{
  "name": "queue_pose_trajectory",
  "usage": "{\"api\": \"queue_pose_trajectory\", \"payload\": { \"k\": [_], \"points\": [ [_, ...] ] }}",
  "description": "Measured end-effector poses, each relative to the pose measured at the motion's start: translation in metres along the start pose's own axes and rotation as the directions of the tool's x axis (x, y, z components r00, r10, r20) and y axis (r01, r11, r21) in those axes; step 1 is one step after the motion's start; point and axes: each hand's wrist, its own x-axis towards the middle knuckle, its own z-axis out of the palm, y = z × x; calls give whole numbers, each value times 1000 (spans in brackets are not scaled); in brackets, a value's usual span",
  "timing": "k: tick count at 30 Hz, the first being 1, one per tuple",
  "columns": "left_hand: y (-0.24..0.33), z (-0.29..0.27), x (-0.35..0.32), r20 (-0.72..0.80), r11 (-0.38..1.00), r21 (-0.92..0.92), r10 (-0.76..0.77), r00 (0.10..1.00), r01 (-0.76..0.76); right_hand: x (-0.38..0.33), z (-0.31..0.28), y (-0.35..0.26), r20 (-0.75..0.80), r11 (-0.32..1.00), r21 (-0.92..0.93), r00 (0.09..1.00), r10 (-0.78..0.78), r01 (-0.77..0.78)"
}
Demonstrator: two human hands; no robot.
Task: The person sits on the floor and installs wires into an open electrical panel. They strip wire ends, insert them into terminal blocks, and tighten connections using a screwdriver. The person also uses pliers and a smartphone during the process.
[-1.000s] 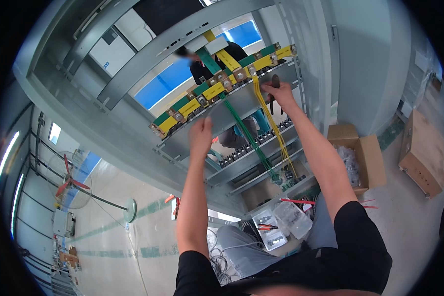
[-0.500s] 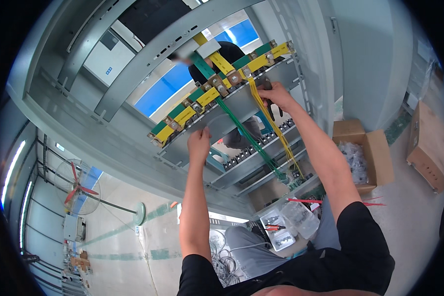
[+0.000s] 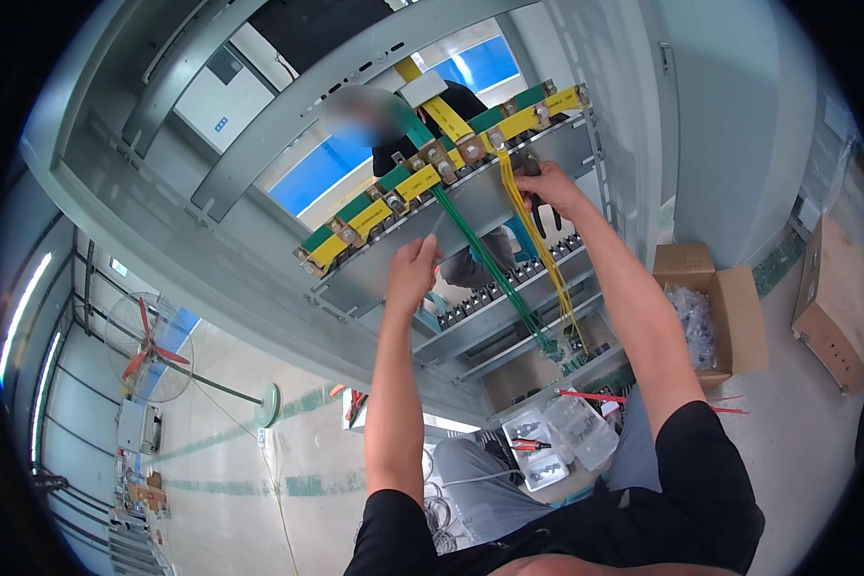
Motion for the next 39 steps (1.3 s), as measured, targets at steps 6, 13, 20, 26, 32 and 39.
{"api": "queue_pose_trajectory", "payload": {
  "k": [6, 13, 20, 26, 32, 39],
  "points": [
    [19, 23, 39, 129, 973, 172, 134, 983, -155, 2, -5, 0, 3, 999, 27, 999, 42, -42],
    [23, 9, 47, 378, 987, -81, -99, 920, 139, 13, -7, -7, 86, 988, -25, 985, 151, -150],
    [41, 11, 56, 495, 948, -157, -167, 853, 277, 14, -3, -23, 79, 981, -95, 981, 176, -168],
    [38, 20, 56, 468, 918, -251, -162, 869, 307, 14, -2, -15, 82, 992, 4, 988, 128, -128],
    [38, 20, 53, 424, 970, -141, -124, 897, 200, 9, -5, -17, 138, 981, 95, 978, 154, -167],
    [18, 26, 18, -104, 787, 523, 439, 893, -327, 7, 3, -3, -69, 979, 144, 989, -133, 142]
  ]
}}
